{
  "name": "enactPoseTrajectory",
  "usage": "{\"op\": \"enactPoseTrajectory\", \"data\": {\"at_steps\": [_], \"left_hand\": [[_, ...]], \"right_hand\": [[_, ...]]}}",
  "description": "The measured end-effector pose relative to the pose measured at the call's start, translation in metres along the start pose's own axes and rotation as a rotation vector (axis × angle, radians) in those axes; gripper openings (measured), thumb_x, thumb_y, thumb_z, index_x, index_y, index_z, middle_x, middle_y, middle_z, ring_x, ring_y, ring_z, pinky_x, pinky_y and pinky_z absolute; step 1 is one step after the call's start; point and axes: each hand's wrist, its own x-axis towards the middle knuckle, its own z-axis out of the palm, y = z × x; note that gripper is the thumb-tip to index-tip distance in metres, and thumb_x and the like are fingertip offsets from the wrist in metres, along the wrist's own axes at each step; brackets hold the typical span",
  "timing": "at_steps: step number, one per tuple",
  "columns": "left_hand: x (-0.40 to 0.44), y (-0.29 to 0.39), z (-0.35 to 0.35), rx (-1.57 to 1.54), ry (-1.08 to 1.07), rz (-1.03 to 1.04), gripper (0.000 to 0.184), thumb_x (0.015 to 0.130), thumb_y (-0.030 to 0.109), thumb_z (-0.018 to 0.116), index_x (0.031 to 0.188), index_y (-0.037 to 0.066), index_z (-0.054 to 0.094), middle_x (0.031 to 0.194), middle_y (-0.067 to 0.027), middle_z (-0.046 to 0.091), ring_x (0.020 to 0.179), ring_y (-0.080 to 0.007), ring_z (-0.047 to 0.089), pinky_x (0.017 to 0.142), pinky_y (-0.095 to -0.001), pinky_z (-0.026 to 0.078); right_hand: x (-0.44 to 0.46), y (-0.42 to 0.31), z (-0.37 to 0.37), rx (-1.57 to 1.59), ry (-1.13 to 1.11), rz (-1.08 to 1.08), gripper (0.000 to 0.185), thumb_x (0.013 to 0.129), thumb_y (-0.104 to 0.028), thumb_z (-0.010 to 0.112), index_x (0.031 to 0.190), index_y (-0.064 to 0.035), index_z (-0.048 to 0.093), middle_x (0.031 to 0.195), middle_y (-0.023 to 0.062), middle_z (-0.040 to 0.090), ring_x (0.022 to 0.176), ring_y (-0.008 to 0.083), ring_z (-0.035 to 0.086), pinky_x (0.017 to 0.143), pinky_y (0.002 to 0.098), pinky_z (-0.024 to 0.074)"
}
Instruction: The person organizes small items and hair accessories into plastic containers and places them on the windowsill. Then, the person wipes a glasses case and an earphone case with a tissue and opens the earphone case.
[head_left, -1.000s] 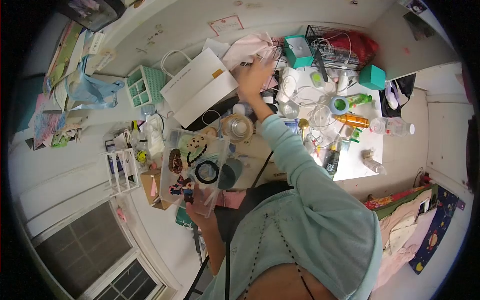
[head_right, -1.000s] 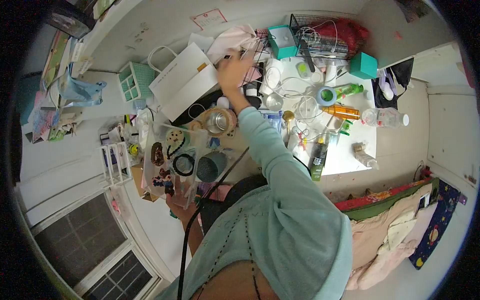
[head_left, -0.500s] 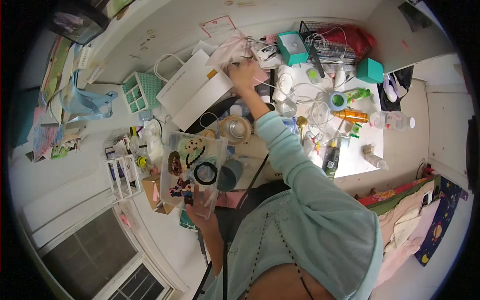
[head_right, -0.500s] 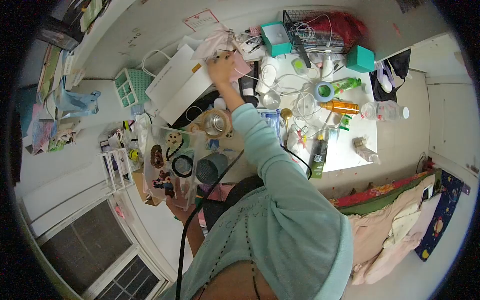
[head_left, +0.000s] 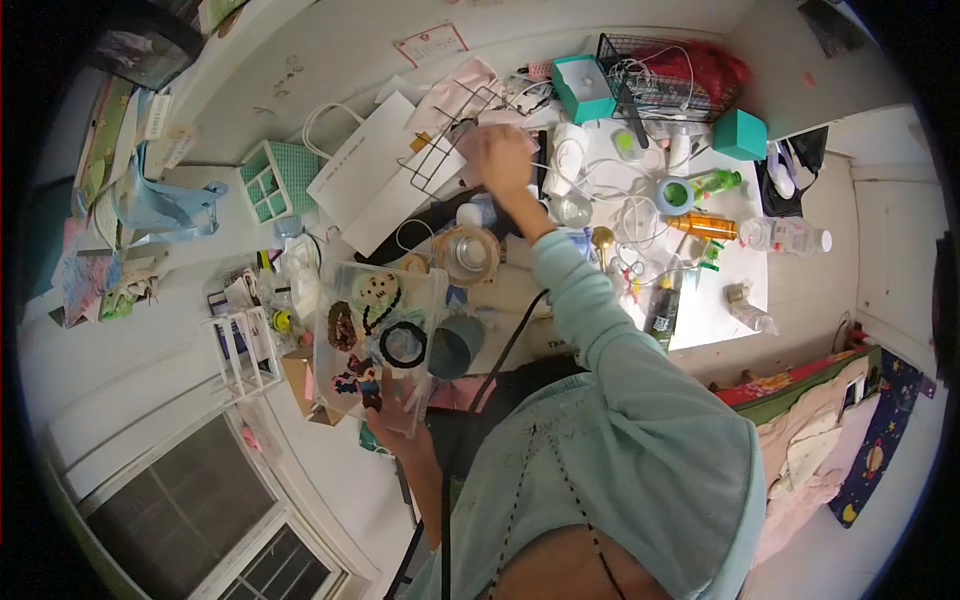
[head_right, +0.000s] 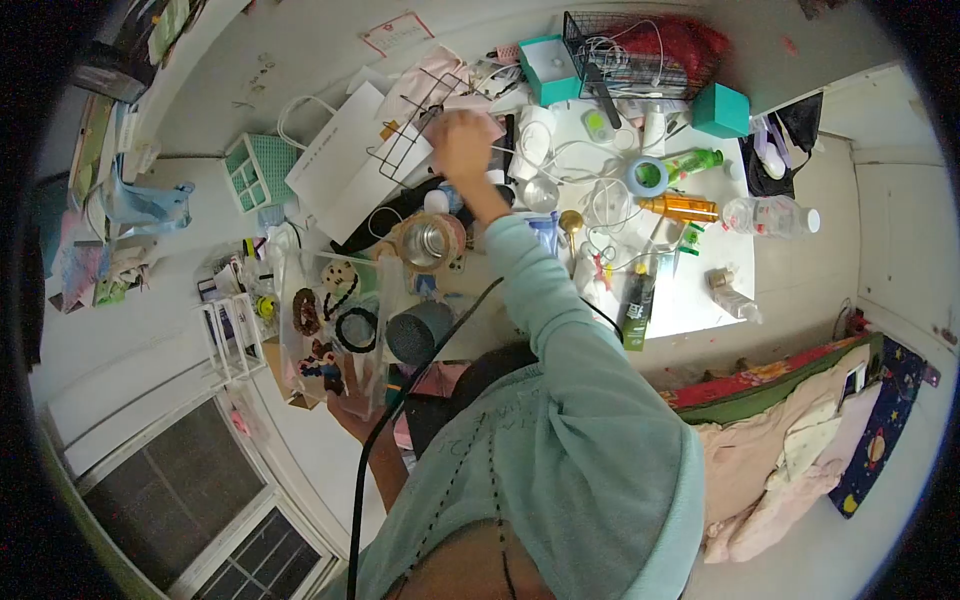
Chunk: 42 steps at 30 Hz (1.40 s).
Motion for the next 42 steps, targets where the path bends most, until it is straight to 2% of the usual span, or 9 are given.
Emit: {"op": "enactPoseTrajectory", "data": {"at_steps": [4, 7, 16, 22, 25, 28, 35, 39, 42], "left_hand": [[0.003, 0.0, 0.002, -0.087, -0.02, -0.026, 0.067, 0.078, 0.045, 0.045, 0.122, -0.002, 0.029, 0.121, -0.0124, 0.039, 0.101, -0.0295, 0.047, 0.08, -0.0388, 0.045], [0.006, -0.002, -0.007, -0.068, -0.037, -0.038, 0.059, 0.077, 0.041, 0.045, 0.126, 0.014, 0.026, 0.123, -0.0143, 0.037, 0.107, -0.0326, 0.041, 0.085, -0.0436, 0.042], [0.004, 0.001, 0.005, -0.063, -0.044, -0.004, 0.066, 0.076, 0.041, 0.048, 0.129, 0.014, 0.019, 0.123, -0.0158, 0.037, 0.108, -0.0301, 0.042, 0.087, -0.04, 0.041], [0.001, -0.001, 0.0, -0.07, -0.012, 0.008, 0.063, 0.079, 0.043, 0.044, 0.123, 0.001, 0.026, 0.123, -0.0145, 0.036, 0.104, -0.0319, 0.045, 0.087, -0.0426, 0.039], [0.002, -0.001, -0.004, -0.095, -0.027, -0.026, 0.065, 0.078, 0.041, 0.045, 0.129, 0.012, 0.017, 0.125, -0.0158, 0.034, 0.104, -0.0293, 0.045, 0.083, -0.0369, 0.045], [0.002, -0.003, -0.008, -0.099, -0.038, -0.02, 0.064, 0.079, 0.043, 0.044, 0.123, 0.001, 0.026, 0.125, -0.0146, 0.034, 0.107, -0.032, 0.043, 0.084, -0.0432, 0.042], [0.002, -0.004, -0.006, -0.118, -0.041, -0.018, 0.064, 0.079, 0.043, 0.045, 0.123, 0.0, 0.026, 0.124, -0.0133, 0.035, 0.107, -0.0319, 0.044, 0.082, -0.0417, 0.044], [0.002, -0.005, -0.006, -0.113, -0.037, -0.014, 0.063, 0.077, 0.04, 0.047, 0.126, 0.008, 0.022, 0.123, -0.0149, 0.036, 0.103, -0.0318, 0.046, 0.081, -0.0408, 0.046], [0.004, -0.005, -0.009, -0.17, -0.043, -0.016, 0.061, 0.077, 0.038, 0.048, 0.127, 0.012, 0.024, 0.124, -0.0162, 0.035, 0.102, -0.0331, 0.046, 0.08, -0.04, 0.047]], "right_hand": [[-0.006, 0.075, -0.017, -0.433, -0.347, -0.063, 0.058, 0.067, -0.028, 0.059, 0.117, -0.0071, 0.038, 0.115, 0.0115, 0.043, 0.109, 0.0332, 0.035, 0.092, 0.0393, 0.0297], [-0.014, 0.082, -0.048, -0.513, -0.435, -0.172, 0.057, 0.067, -0.028, 0.06, 0.115, -0.005, 0.04, 0.115, 0.0116, 0.043, 0.112, 0.0311, 0.033, 0.093, 0.039, 0.0285], [-0.04, 0.097, -0.097, -0.712, -0.541, -0.287, 0.044, 0.07, -0.026, 0.058, 0.107, -0.0065, 0.047, 0.119, 0.0111, 0.041, 0.113, 0.0283, 0.034, 0.093, 0.038, 0.0292], [0.003, 0.069, -0.094, -0.683, -0.954, 0.038, 0.034, 0.072, -0.025, 0.056, 0.101, -0.0075, 0.05, 0.102, 0.0111, 0.053, 0.102, 0.0307, 0.046, 0.081, 0.0413, 0.0389], [-0.002, 0.105, -0.038, -0.378, -0.495, -0.126, 0.03, 0.072, -0.025, 0.056, 0.097, -0.0087, 0.053, 0.092, 0.0113, 0.057, 0.093, 0.0322, 0.051, 0.078, 0.0407, 0.0408], [-0.003, 0.097, -0.008, -0.081, -0.408, -0.121, 0.021, 0.072, -0.022, 0.05, 0.085, -0.0069, 0.056, 0.096, 0.0128, 0.056, 0.096, 0.0291, 0.05, 0.079, 0.0394, 0.038], [-0.003, 0.048, 0.019, 0.601, -0.223, 0.576, 0.018, 0.071, -0.01, 0.054, 0.088, -0.0023, 0.056, 0.088, 0.0075, 0.058, 0.078, 0.0133, 0.054, 0.07, 0.0245, 0.0423], [-0.004, 0.01, 0.045, 0.847, -0.141, 0.639, 0.017, 0.071, -0.006, 0.051, 0.087, -0.0022, 0.056, 0.088, 0.0078, 0.058, 0.073, 0.0116, 0.053, 0.063, 0.023, 0.0423], [-0.004, -0.007, 0.053, 0.557, -0.13, 0.266, 0.016, 0.069, -0.006, 0.052, 0.084, -0.0023, 0.056, 0.084, 0.0109, 0.058, 0.071, 0.0182, 0.054, 0.064, 0.0278, 0.0422]]}}
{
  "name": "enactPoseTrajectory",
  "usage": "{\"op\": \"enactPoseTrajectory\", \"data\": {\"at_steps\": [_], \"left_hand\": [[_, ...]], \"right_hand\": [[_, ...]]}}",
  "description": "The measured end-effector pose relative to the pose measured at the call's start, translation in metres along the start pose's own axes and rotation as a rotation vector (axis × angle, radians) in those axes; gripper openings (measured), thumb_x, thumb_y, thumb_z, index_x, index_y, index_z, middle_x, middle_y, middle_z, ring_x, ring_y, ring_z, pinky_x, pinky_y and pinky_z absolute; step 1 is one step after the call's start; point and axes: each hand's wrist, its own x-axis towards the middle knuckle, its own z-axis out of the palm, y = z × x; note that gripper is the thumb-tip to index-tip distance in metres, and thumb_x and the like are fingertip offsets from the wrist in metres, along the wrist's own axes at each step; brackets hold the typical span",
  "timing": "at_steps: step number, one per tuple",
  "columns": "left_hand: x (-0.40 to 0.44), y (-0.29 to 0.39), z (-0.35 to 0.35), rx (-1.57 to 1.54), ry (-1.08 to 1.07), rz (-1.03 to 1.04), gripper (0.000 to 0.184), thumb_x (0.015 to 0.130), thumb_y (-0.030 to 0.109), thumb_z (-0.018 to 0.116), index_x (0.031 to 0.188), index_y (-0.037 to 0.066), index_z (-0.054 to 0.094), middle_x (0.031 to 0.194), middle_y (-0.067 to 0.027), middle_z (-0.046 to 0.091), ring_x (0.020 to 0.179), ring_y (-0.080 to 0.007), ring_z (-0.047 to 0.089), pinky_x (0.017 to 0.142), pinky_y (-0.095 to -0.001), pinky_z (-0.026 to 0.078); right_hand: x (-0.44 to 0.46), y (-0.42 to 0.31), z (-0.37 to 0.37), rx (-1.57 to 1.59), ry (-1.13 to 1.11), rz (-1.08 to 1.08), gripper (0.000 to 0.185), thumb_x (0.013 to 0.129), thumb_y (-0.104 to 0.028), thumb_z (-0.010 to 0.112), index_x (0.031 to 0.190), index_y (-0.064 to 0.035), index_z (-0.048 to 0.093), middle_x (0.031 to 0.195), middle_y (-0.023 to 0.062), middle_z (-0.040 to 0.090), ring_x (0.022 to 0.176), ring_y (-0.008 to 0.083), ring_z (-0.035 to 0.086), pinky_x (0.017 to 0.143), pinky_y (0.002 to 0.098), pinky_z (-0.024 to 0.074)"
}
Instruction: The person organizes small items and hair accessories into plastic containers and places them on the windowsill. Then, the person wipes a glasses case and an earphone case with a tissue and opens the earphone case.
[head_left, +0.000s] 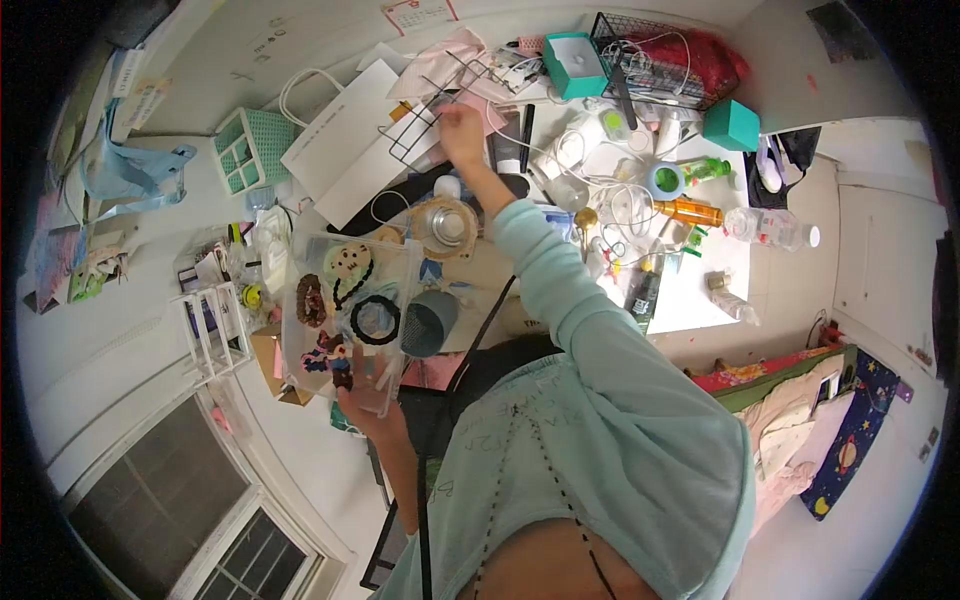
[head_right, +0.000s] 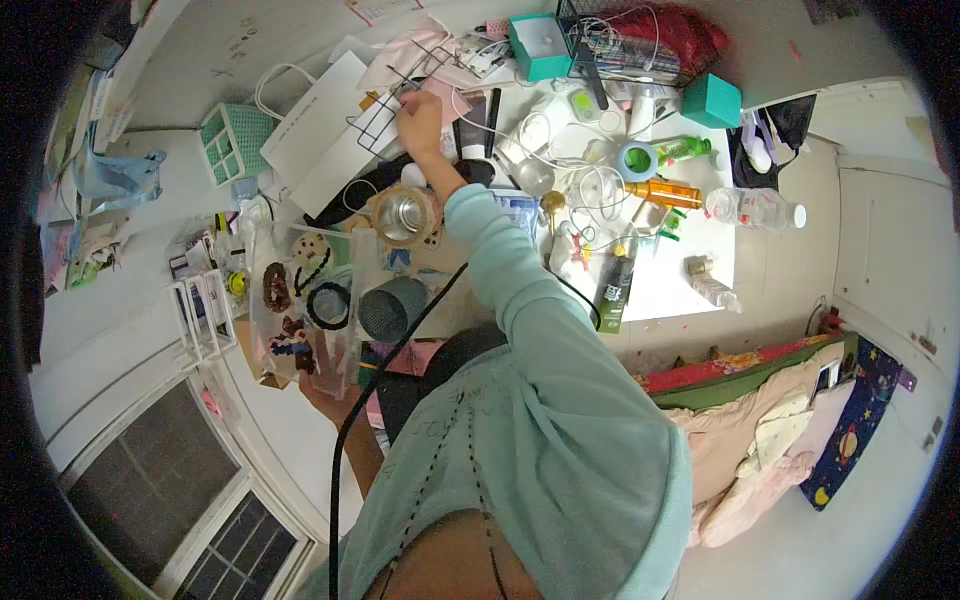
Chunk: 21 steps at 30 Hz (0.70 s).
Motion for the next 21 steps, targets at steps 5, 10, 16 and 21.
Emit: {"op": "enactPoseTrajectory", "data": {"at_steps": [5, 10, 16, 21], "left_hand": [[-0.002, 0.005, -0.004, 0.035, 0.001, 0.02, 0.057, 0.078, 0.038, 0.046, 0.126, 0.012, 0.029, 0.128, -0.0152, 0.031, 0.109, -0.0339, 0.039, 0.084, -0.0413, 0.043], [-0.003, 0.003, 0.011, 0.121, 0.048, 0.063, 0.066, 0.078, 0.045, 0.044, 0.124, 0.002, 0.026, 0.125, -0.0137, 0.033, 0.107, -0.0322, 0.042, 0.085, -0.0407, 0.041], [-0.004, 0.004, 0.002, 0.113, 0.027, 0.072, 0.066, 0.079, 0.044, 0.043, 0.126, 0.004, 0.021, 0.126, -0.0151, 0.033, 0.107, -0.0327, 0.042, 0.086, -0.0418, 0.04], [-0.005, 0.006, 0.002, 0.107, 0.045, 0.068, 0.067, 0.078, 0.045, 0.043, 0.126, 0.004, 0.021, 0.125, -0.0149, 0.034, 0.106, -0.0314, 0.043, 0.086, -0.0411, 0.04]], "right_hand": [[-0.036, -0.005, -0.039, -0.551, -0.239, -0.263, 0.022, 0.072, -0.015, 0.052, 0.09, -0.0046, 0.056, 0.093, 0.0122, 0.056, 0.091, 0.0262, 0.051, 0.078, 0.0388, 0.0386], [-0.065, 0.015, -0.104, -1.018, -0.439, -0.376, 0.031, 0.076, -0.021, 0.049, 0.105, -0.0098, 0.049, 0.105, 0.009, 0.052, 0.11, 0.0277, 0.039, 0.09, 0.0397, 0.0323], [-0.074, 0.002, -0.148, -0.916, -0.49, -0.357, 0.028, 0.073, -0.014, 0.048, 0.1, -0.0092, 0.053, 0.099, 0.0092, 0.055, 0.099, 0.0288, 0.047, 0.082, 0.0387, 0.0388], [-0.029, -0.016, -0.185, -0.681, -0.038, -0.54, 0.027, 0.066, -0.003, 0.052, 0.093, -0.0045, 0.052, 0.089, 0.0157, 0.053, 0.079, 0.031, 0.051, 0.068, 0.0388, 0.0432]]}}
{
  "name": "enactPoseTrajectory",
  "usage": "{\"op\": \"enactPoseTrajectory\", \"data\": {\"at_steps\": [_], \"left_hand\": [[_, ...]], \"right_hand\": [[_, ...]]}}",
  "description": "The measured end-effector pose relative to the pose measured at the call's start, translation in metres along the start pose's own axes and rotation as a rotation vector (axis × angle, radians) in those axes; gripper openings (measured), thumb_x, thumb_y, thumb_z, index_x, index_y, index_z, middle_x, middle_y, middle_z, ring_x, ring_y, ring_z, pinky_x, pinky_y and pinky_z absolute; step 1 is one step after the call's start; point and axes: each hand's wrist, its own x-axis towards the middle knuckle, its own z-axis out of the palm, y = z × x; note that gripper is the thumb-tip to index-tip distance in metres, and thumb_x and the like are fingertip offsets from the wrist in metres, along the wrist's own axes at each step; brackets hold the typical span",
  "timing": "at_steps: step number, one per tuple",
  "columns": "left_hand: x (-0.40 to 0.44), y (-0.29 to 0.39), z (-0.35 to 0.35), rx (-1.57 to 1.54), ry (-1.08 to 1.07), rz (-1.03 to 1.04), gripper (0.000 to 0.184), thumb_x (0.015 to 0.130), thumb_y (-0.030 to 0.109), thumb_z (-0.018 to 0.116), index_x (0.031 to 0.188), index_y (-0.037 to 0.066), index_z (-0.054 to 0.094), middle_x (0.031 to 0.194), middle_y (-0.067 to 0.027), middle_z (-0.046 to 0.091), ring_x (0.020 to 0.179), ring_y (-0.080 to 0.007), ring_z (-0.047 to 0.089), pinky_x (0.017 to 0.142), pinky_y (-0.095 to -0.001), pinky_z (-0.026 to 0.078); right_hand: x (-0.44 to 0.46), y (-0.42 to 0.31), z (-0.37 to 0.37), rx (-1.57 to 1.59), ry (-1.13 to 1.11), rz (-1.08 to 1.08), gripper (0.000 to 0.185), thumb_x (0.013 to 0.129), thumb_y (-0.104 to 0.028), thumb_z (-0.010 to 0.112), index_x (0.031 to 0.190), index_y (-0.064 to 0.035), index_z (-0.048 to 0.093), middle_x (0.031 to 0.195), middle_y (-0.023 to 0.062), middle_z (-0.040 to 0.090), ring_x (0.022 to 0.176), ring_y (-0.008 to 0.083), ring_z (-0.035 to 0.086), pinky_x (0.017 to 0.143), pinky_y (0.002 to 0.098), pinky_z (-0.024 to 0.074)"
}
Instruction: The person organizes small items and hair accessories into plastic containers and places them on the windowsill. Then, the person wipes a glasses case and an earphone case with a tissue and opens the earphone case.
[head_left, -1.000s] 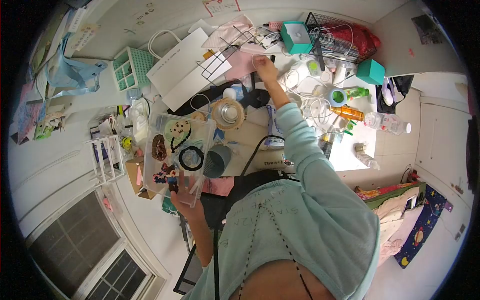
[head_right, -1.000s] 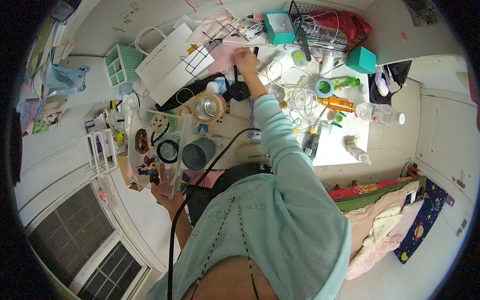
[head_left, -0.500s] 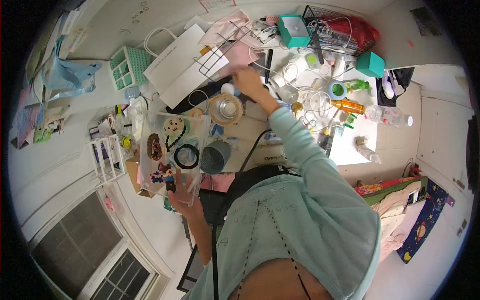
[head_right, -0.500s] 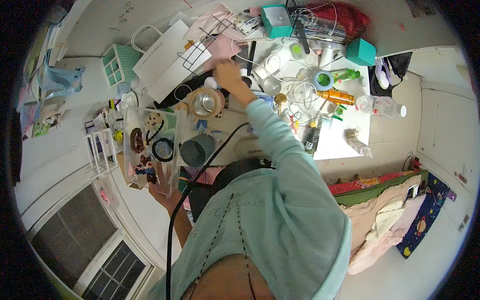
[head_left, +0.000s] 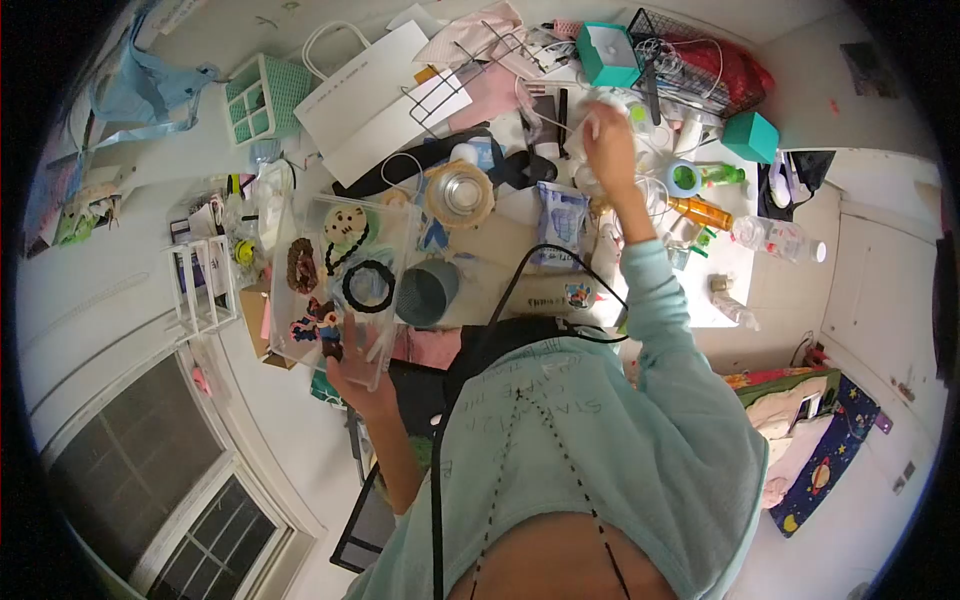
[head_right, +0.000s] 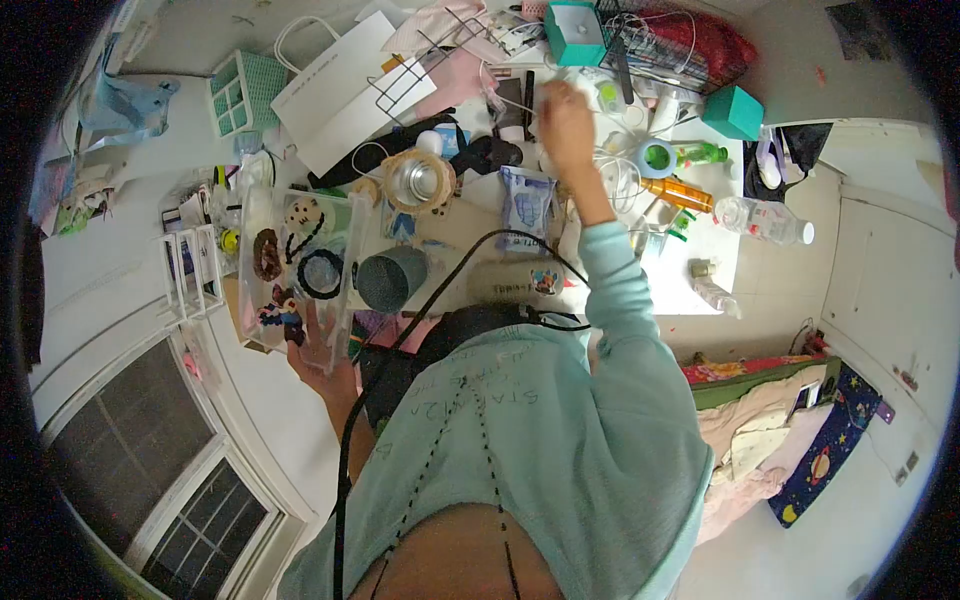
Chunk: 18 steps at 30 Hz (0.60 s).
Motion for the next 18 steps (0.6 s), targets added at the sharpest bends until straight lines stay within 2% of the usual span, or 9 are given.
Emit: {"op": "enactPoseTrajectory", "data": {"at_steps": [2, 5, 8, 10, 11, 13, 15, 16, 18], "left_hand": [[0.0, 0.0, 0.002, 0.004, 0.012, 0.014, 0.067, 0.078, 0.045, 0.043, 0.126, 0.004, 0.021, 0.125, -0.0148, 0.035, 0.105, -0.0308, 0.044, 0.085, -0.0405, 0.041], [0.0, 0.0, -0.001, -0.017, 0.002, 0.022, 0.065, 0.079, 0.043, 0.043, 0.126, 0.004, 0.022, 0.124, -0.015, 0.036, 0.104, -0.03, 0.045, 0.083, -0.0402, 0.043], [-0.001, 0.0, -0.002, -0.049, -0.02, 0.025, 0.063, 0.08, 0.041, 0.044, 0.125, 0.003, 0.022, 0.123, -0.0153, 0.037, 0.102, -0.029, 0.047, 0.081, -0.04, 0.044], [-0.002, -0.001, -0.005, -0.067, -0.037, 0.017, 0.062, 0.08, 0.04, 0.044, 0.125, 0.003, 0.022, 0.123, -0.0155, 0.037, 0.101, -0.0285, 0.048, 0.081, -0.0398, 0.044], [-0.003, -0.002, -0.006, -0.058, -0.043, 0.002, 0.063, 0.08, 0.041, 0.043, 0.126, 0.005, 0.022, 0.124, -0.0147, 0.035, 0.106, -0.0287, 0.043, 0.085, -0.04, 0.04], [-0.004, -0.002, -0.009, -0.037, -0.055, -0.03, 0.063, 0.079, 0.043, 0.041, 0.128, 0.009, 0.021, 0.128, -0.0131, 0.03, 0.114, -0.0291, 0.034, 0.094, -0.0403, 0.031], [-0.004, -0.002, -0.005, -0.111, -0.042, -0.005, 0.063, 0.079, 0.04, 0.044, 0.127, 0.006, 0.021, 0.124, -0.015, 0.035, 0.105, -0.0289, 0.044, 0.086, -0.0388, 0.04], [-0.005, -0.002, -0.004, -0.149, -0.034, 0.007, 0.063, 0.08, 0.039, 0.045, 0.126, 0.004, 0.021, 0.122, -0.016, 0.037, 0.101, -0.0288, 0.048, 0.082, -0.0381, 0.044], [-0.006, -0.003, -0.007, -0.151, -0.024, 0.008, 0.061, 0.08, 0.038, 0.044, 0.126, 0.004, 0.021, 0.122, -0.0161, 0.037, 0.101, -0.0294, 0.048, 0.082, -0.0382, 0.044]], "right_hand": [[0.025, 0.013, -0.015, -0.166, 0.116, 0.04, 0.043, 0.065, -0.008, 0.058, 0.105, -0.0061, 0.045, 0.104, 0.0151, 0.046, 0.084, 0.0338, 0.049, 0.07, 0.0402, 0.0429], [0.05, 0.037, -0.014, -0.215, 0.103, 0.105, 0.046, 0.065, -0.011, 0.06, 0.107, -0.0069, 0.045, 0.108, 0.0152, 0.045, 0.092, 0.0344, 0.048, 0.074, 0.0396, 0.043], [0.058, 0.069, 0.004, -0.139, -0.139, 0.106, 0.044, 0.067, -0.014, 0.062, 0.107, -0.0087, 0.046, 0.11, 0.018, 0.042, 0.097, 0.0355, 0.047, 0.078, 0.039, 0.0424], [0.059, 0.079, 0.019, -0.123, -0.178, 0.053, 0.049, 0.067, -0.015, 0.062, 0.111, -0.0084, 0.043, 0.112, 0.0184, 0.04, 0.097, 0.036, 0.046, 0.079, 0.0391, 0.0416], [0.059, 0.083, 0.026, -0.115, -0.195, 0.026, 0.051, 0.067, -0.016, 0.062, 0.113, -0.0083, 0.041, 0.113, 0.0186, 0.04, 0.097, 0.0363, 0.046, 0.08, 0.0391, 0.0412], [0.054, 0.077, 0.029, -0.014, -0.179, -0.159, 0.055, 0.071, -0.015, 0.059, 0.119, -0.0072, 0.034, 0.117, 0.0185, 0.038, 0.1, 0.0357, 0.045, 0.083, 0.0377, 0.0397], [0.044, 0.069, 0.021, 0.1, -0.184, -0.307, 0.054, 0.073, -0.013, 0.056, 0.121, -0.0066, 0.032, 0.118, 0.018, 0.037, 0.102, 0.0354, 0.044, 0.084, 0.0369, 0.0389], [0.042, 0.059, 0.007, 0.052, -0.164, -0.292, 0.049, 0.076, -0.011, 0.054, 0.121, -0.0071, 0.034, 0.123, 0.0176, 0.034, 0.1, 0.0346, 0.046, 0.084, 0.0354, 0.0394], [0.028, 0.071, -0.002, 0.101, -0.155, -0.131, 0.041, 0.075, -0.013, 0.053, 0.114, -0.0063, 0.041, 0.12, 0.0188, 0.036, 0.101, 0.0354, 0.045, 0.083, 0.0366, 0.0394]]}}
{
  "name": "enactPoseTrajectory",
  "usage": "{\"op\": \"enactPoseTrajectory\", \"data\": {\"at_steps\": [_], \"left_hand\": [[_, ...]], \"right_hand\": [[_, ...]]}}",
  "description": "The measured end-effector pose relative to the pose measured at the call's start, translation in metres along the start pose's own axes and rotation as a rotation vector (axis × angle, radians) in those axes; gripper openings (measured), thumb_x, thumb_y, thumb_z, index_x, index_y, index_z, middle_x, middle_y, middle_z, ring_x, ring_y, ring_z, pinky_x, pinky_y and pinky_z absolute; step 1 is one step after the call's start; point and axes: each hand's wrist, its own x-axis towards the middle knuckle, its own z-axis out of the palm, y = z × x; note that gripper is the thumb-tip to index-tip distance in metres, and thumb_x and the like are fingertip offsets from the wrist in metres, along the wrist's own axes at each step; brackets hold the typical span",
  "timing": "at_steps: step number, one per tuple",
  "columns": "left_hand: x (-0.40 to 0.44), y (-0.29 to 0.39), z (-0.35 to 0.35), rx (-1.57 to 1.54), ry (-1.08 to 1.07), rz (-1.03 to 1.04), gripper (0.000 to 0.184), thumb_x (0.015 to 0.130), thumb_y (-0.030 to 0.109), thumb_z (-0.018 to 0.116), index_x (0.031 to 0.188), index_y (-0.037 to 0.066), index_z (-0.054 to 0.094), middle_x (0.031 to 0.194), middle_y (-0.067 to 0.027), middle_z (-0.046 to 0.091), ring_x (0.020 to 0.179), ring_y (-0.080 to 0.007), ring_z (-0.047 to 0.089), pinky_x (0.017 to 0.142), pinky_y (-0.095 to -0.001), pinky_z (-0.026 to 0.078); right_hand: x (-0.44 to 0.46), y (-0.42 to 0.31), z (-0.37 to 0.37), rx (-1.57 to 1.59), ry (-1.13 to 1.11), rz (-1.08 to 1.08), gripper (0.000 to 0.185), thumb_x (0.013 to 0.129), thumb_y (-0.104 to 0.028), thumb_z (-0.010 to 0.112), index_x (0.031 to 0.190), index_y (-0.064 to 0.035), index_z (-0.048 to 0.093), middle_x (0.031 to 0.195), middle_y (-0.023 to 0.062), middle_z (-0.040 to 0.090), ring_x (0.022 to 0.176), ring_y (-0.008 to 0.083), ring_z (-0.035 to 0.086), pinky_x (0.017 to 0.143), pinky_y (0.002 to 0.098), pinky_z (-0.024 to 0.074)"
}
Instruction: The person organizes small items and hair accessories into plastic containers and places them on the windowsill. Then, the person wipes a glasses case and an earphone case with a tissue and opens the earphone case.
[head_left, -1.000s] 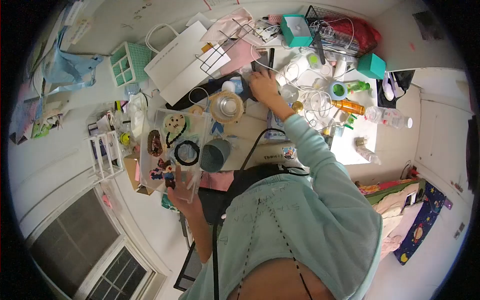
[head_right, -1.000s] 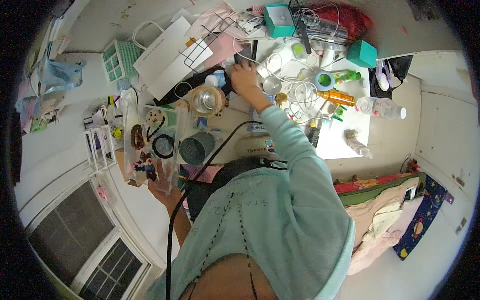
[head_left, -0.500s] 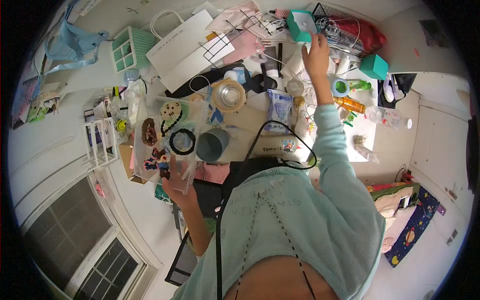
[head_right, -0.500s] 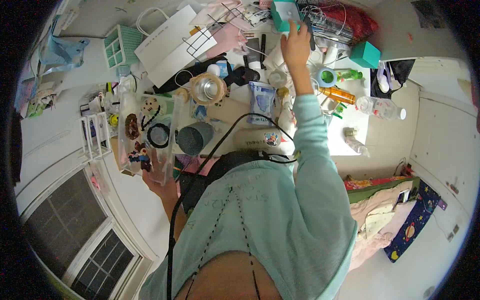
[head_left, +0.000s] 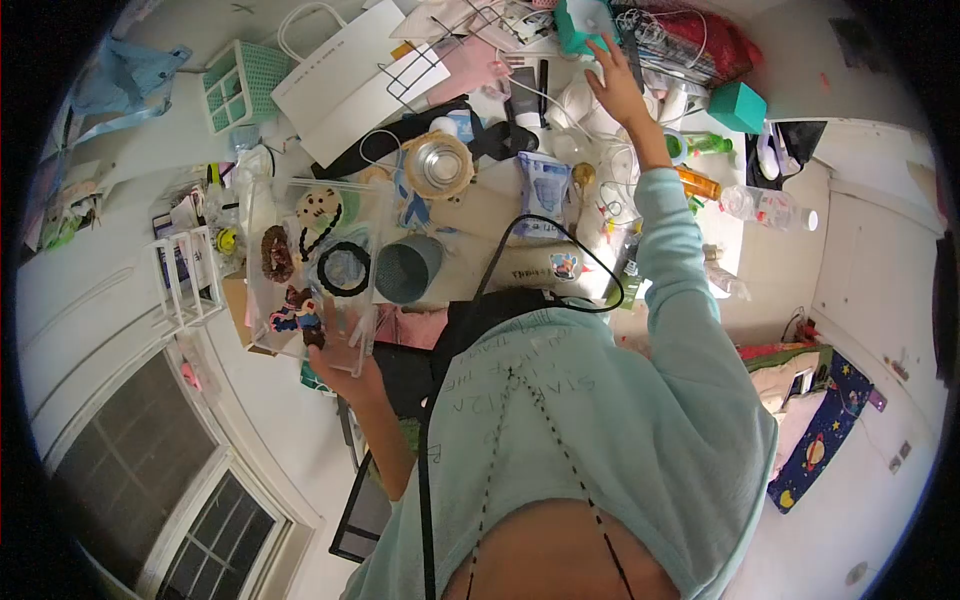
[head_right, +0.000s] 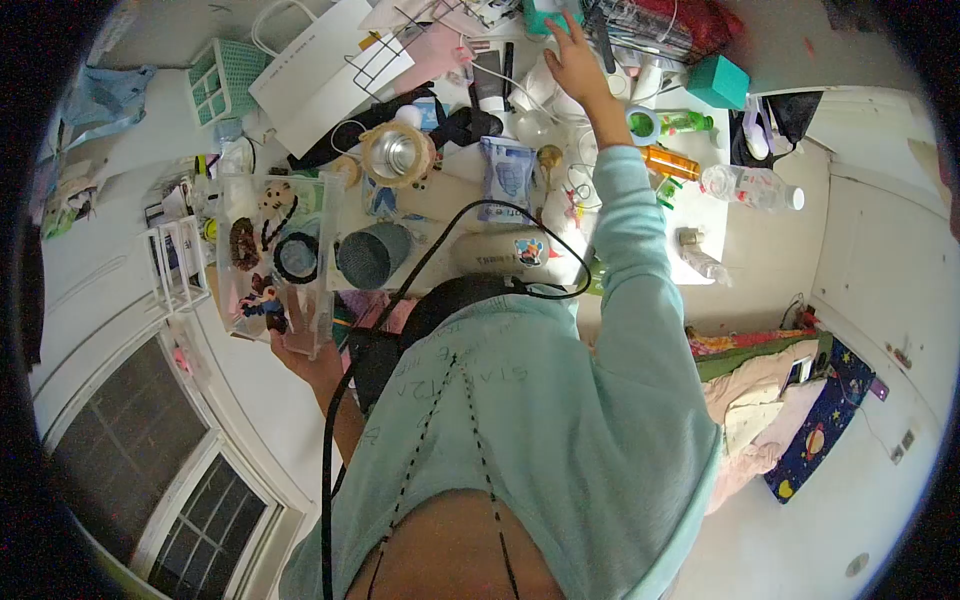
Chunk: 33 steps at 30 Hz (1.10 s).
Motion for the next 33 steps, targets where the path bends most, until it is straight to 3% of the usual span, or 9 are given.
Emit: {"op": "enactPoseTrajectory", "data": {"at_steps": [7, 9, 14, 18, 21, 22, 25, 28, 33], "left_hand": [[-0.001, 0.0, -0.001, -0.053, -0.074, -0.044, 0.062, 0.081, 0.037, 0.043, 0.128, 0.005, 0.018, 0.125, -0.0177, 0.032, 0.105, -0.0322, 0.045, 0.085, -0.0404, 0.042], [-0.002, -0.001, -0.001, 0.0, -0.084, -0.017, 0.063, 0.081, 0.037, 0.043, 0.128, 0.005, 0.015, 0.127, -0.0185, 0.029, 0.106, -0.0337, 0.043, 0.086, -0.0415, 0.041], [0.0, 0.0, -0.004, 0.032, -0.143, -0.021, 0.063, 0.081, 0.038, 0.042, 0.129, 0.008, 0.013, 0.128, -0.0199, 0.027, 0.108, -0.0367, 0.04, 0.087, -0.0441, 0.04], [-0.002, 0.002, 0.006, 0.119, -0.146, 0.009, 0.063, 0.081, 0.038, 0.042, 0.129, 0.011, 0.012, 0.126, -0.0196, 0.03, 0.108, -0.0375, 0.04, 0.087, -0.0447, 0.039], [0.002, 0.002, 0.001, 0.09, -0.154, -0.014, 0.063, 0.081, 0.039, 0.042, 0.129, 0.009, 0.014, 0.125, -0.0186, 0.032, 0.107, -0.0371, 0.041, 0.086, -0.0445, 0.04], [0.002, 0.003, 0.001, 0.071, -0.174, -0.026, 0.063, 0.081, 0.039, 0.042, 0.129, 0.008, 0.015, 0.125, -0.0185, 0.033, 0.106, -0.0368, 0.042, 0.086, -0.0445, 0.04], [0.003, 0.004, 0.003, 0.044, -0.162, -0.029, 0.064, 0.081, 0.04, 0.043, 0.128, 0.004, 0.018, 0.125, -0.0161, 0.034, 0.104, -0.0348, 0.044, 0.085, -0.0444, 0.041], [0.003, 0.006, 0.0, 0.058, -0.177, -0.026, 0.065, 0.081, 0.04, 0.042, 0.127, 0.002, 0.018, 0.126, -0.0129, 0.034, 0.106, -0.0328, 0.043, 0.086, -0.0439, 0.04], [0.004, 0.006, 0.007, 0.089, -0.145, -0.001, 0.064, 0.081, 0.042, 0.04, 0.127, 0.002, 0.021, 0.128, -0.0115, 0.032, 0.112, -0.0339, 0.035, 0.089, -0.0445, 0.036]], "right_hand": [[-0.083, -0.058, -0.036, -0.153, -0.459, 0.204, 0.025, 0.075, -0.02, 0.051, 0.095, -0.005, 0.056, 0.086, 0.0169, 0.057, 0.079, 0.0311, 0.055, 0.073, 0.0378, 0.0432], [-0.106, -0.084, -0.029, -0.145, -0.621, 0.295, 0.029, 0.075, -0.021, 0.051, 0.098, -0.0044, 0.054, 0.091, 0.0153, 0.057, 0.082, 0.0299, 0.055, 0.074, 0.0388, 0.0431], [-0.165, -0.11, 0.031, -0.078, -0.351, 0.142, 0.04, 0.073, -0.023, 0.053, 0.108, -0.0046, 0.047, 0.119, 0.0146, 0.042, 0.111, 0.0296, 0.038, 0.085, 0.0408, 0.0381], [-0.135, -0.123, 0.022, -0.052, -0.409, 0.017, 0.035, 0.073, -0.021, 0.052, 0.103, -0.0031, 0.05, 0.108, 0.0128, 0.051, 0.102, 0.0305, 0.046, 0.085, 0.0384, 0.0386], [-0.095, -0.112, -0.004, 0.208, -0.399, 0.469, 0.029, 0.073, -0.014, 0.053, 0.1, -0.0057, 0.054, 0.093, 0.0133, 0.058, 0.087, 0.0277, 0.055, 0.076, 0.0334, 0.0426], [-0.094, -0.076, 0.023, 0.27, -0.04, 0.369, 0.025, 0.073, -0.015, 0.051, 0.096, -0.0063, 0.057, 0.082, 0.0132, 0.06, 0.073, 0.0261, 0.058, 0.066, 0.0326, 0.0448], [-0.053, -0.031, 0.006, 0.187, 0.255, 0.677, 0.027, 0.075, -0.017, 0.052, 0.098, -0.003, 0.055, 0.079, 0.0119, 0.06, 0.067, 0.0196, 0.058, 0.06, 0.0292, 0.0461], [-0.018, 0.003, -0.018, 0.967, 0.786, 1.084, 0.042, 0.071, -0.025, 0.062, 0.103, -0.0003, 0.048, 0.072, 0.0054, 0.051, 0.059, 0.0161, 0.051, 0.058, 0.0288, 0.046], [0.002, 0.101, -0.02, 1.656, 0.729, 1.084, 0.053, 0.066, -0.032, 0.069, 0.101, -0.003, 0.042, 0.08, 0.0065, 0.039, 0.072, 0.0222, 0.044, 0.067, 0.0349, 0.0438]]}}
